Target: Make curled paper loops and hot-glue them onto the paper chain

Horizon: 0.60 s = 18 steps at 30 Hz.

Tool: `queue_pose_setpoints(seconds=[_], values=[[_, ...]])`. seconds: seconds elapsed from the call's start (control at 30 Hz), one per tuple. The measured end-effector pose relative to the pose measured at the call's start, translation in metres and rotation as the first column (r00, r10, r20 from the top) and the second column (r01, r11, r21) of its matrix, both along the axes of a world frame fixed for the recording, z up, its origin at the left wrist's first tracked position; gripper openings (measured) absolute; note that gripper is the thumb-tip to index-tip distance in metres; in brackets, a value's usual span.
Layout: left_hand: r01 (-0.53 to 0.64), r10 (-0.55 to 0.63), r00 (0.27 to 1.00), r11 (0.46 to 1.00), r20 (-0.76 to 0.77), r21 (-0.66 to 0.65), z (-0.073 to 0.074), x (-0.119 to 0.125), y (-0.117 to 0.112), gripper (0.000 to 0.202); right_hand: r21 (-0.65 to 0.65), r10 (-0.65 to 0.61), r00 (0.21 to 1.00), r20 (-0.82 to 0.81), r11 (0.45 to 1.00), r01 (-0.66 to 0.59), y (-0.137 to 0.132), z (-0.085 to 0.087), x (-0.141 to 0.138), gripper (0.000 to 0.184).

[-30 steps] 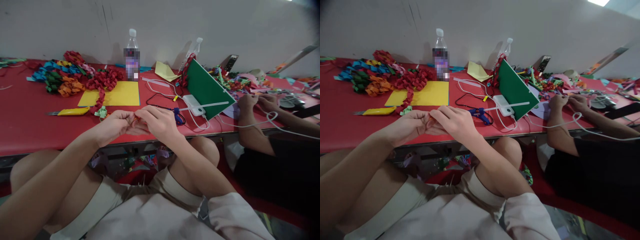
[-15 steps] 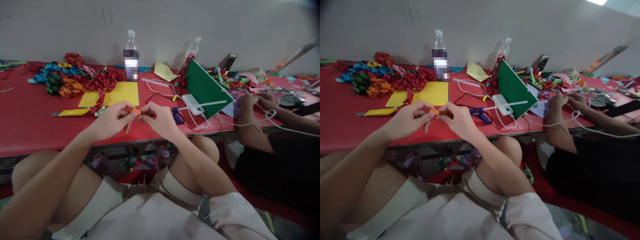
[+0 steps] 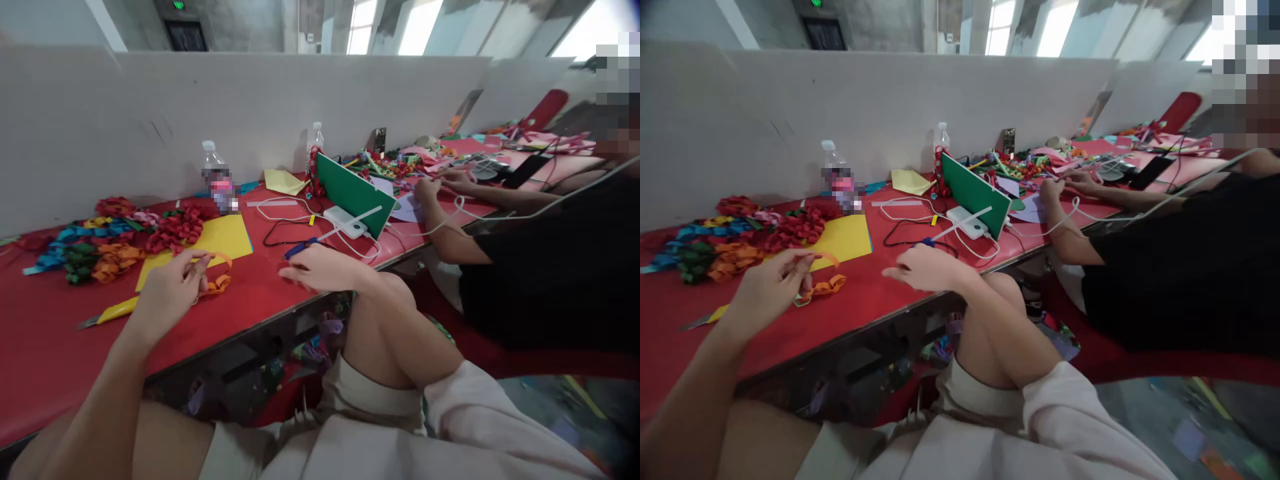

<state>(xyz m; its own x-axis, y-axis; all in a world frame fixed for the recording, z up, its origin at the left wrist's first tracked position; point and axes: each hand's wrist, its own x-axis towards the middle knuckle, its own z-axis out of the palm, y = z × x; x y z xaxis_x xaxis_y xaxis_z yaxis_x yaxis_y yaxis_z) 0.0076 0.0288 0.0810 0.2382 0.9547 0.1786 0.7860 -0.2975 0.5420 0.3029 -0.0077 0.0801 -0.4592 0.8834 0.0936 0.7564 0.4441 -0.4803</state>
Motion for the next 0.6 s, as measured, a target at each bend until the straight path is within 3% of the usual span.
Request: queue_pose_setpoints(seconds=[0.07,0.1,0.17,0.23,0.3,0.47,0.6], values=[[-0.019,0.020,0.999,1.000,0.028,-0.024,0.003,-0.003,0.000,0.041,-0.227,-0.014,0.990,0.142,0.973,0.046,-0.002,0.001,0.028,0.052],[-0.011,0.013,0.999,0.999,0.046,-0.031,0.004,-0.003,-0.001,0.041,-0.202,-0.120,0.969,0.216,0.966,0.164,-0.004,-0.002,0.040,0.053],[0.014,-0.011,0.996,0.999,0.088,-0.036,0.002,-0.001,-0.001,0.042,-0.022,-0.382,0.869,0.314,0.912,0.409,-0.007,-0.011,0.058,0.050],[0.038,-0.030,0.989,0.998,0.148,-0.053,-0.002,0.002,0.000,0.044,0.064,-0.513,0.785,0.346,0.848,0.526,-0.006,-0.022,0.067,0.048],[0.064,-0.043,0.973,0.994,0.229,-0.087,-0.005,0.005,0.000,0.045,0.078,-0.514,0.792,0.330,0.851,0.520,0.001,-0.033,0.069,0.049],[0.184,-0.090,0.890,0.968,0.447,-0.171,-0.011,0.011,-0.002,0.043,-0.075,-0.306,0.914,0.268,0.939,0.336,0.035,-0.046,0.060,0.037],[0.248,-0.081,0.830,0.940,0.551,-0.235,-0.015,0.014,-0.001,0.043,-0.152,-0.260,0.943,0.209,0.944,0.294,0.051,-0.052,0.053,0.032]])
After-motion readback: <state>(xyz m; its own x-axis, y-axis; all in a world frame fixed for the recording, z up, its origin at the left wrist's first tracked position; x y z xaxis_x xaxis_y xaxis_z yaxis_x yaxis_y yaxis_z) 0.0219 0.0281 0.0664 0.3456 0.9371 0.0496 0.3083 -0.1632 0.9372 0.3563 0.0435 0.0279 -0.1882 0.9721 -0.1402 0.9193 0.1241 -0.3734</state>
